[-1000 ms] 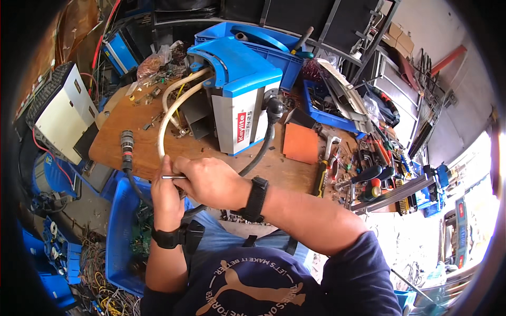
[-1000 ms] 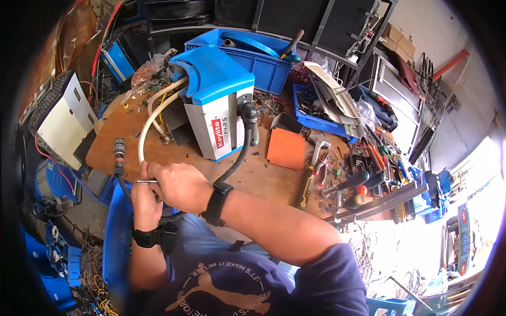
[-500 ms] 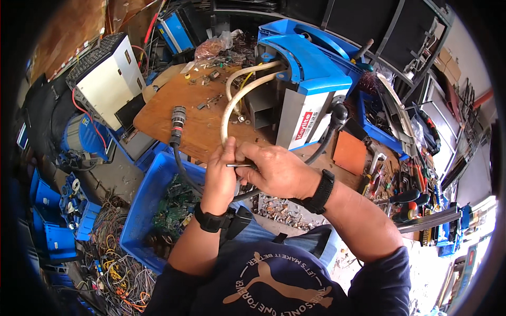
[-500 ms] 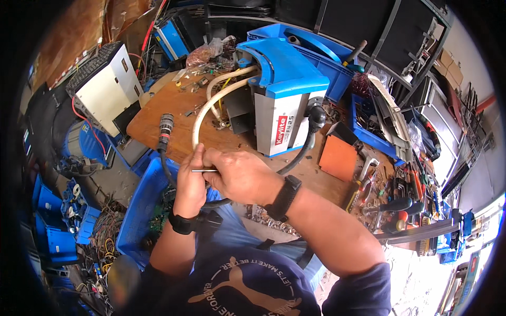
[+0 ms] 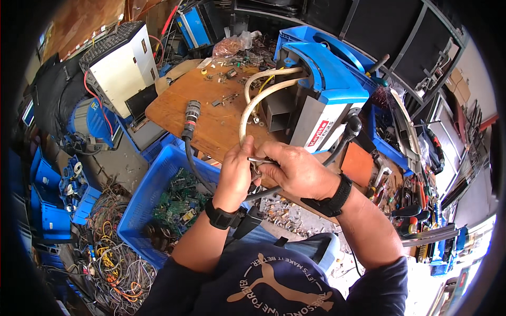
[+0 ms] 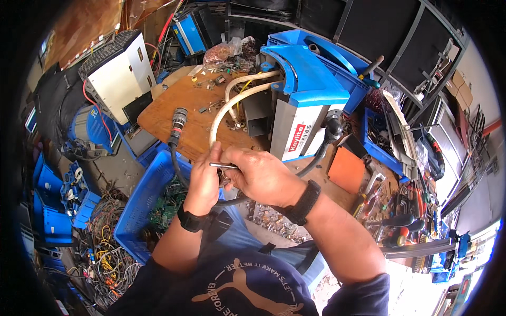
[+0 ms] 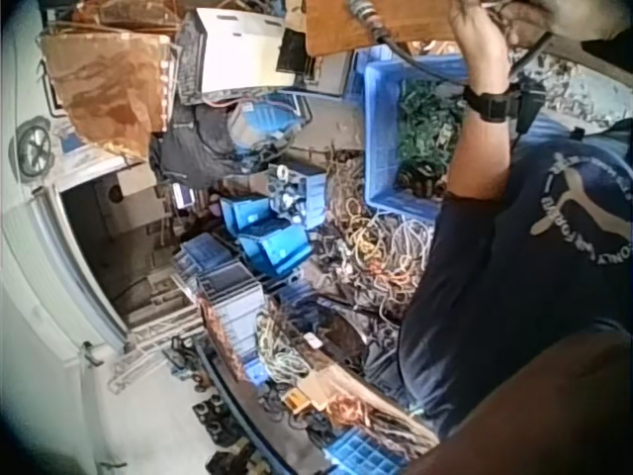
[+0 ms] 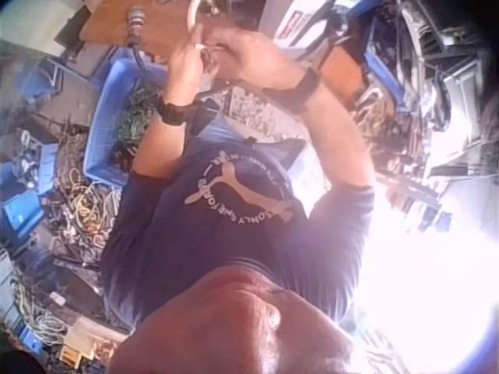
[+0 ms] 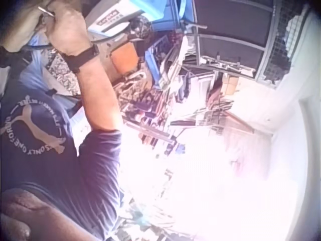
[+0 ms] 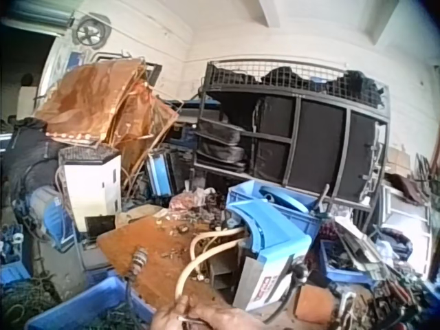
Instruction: The person uses a screwdriver to remove screws from the blue casing of a Keylite FU25 electric fence energizer. They remove an orange internal panel and then detach the power cord from the device's housing.
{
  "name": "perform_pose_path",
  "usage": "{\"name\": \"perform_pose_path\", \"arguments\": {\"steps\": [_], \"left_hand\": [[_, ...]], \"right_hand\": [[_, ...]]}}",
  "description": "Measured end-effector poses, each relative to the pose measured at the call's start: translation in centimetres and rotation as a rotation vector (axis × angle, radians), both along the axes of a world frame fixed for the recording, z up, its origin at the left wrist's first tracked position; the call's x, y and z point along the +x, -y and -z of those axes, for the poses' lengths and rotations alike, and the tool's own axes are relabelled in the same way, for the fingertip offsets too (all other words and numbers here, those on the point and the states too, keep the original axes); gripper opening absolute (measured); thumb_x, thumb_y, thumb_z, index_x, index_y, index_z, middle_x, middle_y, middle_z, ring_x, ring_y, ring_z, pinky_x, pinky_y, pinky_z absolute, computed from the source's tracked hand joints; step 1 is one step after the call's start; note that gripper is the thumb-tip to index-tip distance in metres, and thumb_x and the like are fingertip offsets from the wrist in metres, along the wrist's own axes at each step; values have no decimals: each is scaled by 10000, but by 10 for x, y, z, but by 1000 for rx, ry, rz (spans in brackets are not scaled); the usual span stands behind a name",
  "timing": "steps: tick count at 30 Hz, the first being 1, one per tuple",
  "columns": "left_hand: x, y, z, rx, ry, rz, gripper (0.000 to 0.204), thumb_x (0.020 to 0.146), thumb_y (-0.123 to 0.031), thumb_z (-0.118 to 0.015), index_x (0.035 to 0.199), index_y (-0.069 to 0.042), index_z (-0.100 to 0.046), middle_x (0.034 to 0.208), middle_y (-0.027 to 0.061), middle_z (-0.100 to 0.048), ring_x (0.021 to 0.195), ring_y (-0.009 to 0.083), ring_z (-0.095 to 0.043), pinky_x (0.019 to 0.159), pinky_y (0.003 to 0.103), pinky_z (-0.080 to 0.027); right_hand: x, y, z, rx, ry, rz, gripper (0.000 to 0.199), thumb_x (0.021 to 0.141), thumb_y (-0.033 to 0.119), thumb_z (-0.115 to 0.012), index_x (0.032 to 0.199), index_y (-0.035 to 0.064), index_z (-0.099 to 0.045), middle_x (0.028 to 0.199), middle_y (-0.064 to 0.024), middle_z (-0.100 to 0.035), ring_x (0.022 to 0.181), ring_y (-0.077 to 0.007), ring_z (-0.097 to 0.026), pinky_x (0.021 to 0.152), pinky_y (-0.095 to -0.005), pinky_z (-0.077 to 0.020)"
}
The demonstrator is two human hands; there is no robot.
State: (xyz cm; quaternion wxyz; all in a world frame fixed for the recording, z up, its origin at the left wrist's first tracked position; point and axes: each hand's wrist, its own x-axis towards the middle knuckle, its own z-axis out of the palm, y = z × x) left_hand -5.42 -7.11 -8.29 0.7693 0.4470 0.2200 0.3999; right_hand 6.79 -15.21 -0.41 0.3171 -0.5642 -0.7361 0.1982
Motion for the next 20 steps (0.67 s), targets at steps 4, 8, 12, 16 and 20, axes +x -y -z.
{"name": "perform_pose_path", "arguments": {"steps": [4, 8, 12, 16, 20], "left_hand": [[1, -2, 5, 14, -1, -4, 393, 1007, -364, -442, 815, -46, -571, 617, 30, -551, 429, 104, -480, 353, 244, -357], [1, 1, -1, -21, -6, 2, 366, 1013, -353, -434, 789, -74, -511, 581, -1, -488, 397, 85, -438, 352, 229, -352], [2, 6, -4, -43, -3, -26, 373, 1009, -354, -445, 780, -65, -500, 591, 9, -495, 401, 94, -446, 357, 232, -358], [4, 5, -5, -110, 14, -50, 366, 1000, -353, -468, 780, -63, -498, 603, 25, -506, 405, 108, -461, 359, 240, -362], [1, -2, 6, -91, 51, -12, 333, 981, -341, -500, 846, -39, -545, 608, 63, -544, 421, 173, -511, 376, 292, -397]], "right_hand": [[3, 0, 2, 85, 54, -44, 191, 829, 3, -580, 1019, 19, -578, 897, -150, -629, 835, -322, -649, 721, -429, -500], [5, -1, 4, 40, -30, -3, 170, 828, 29, -596, 998, 19, -593, 894, -159, -625, 831, -350, -633, 718, -434, -496], [5, -2, 4, 68, 37, 54, 133, 842, 64, -597, 965, 15, -602, 888, -172, -619, 832, -385, -607, 717, -442, -489], [7, -2, 5, 193, 30, 52, 120, 852, 80, -596, 944, 2, -599, 849, -183, -615, 823, -399, -595, 713, -445, -483], [9, -2, 3, 155, -40, 201, 121, 847, 89, -613, 926, 0, -593, 849, -186, -614, 825, -397, -596, 708, -441, -480]]}}
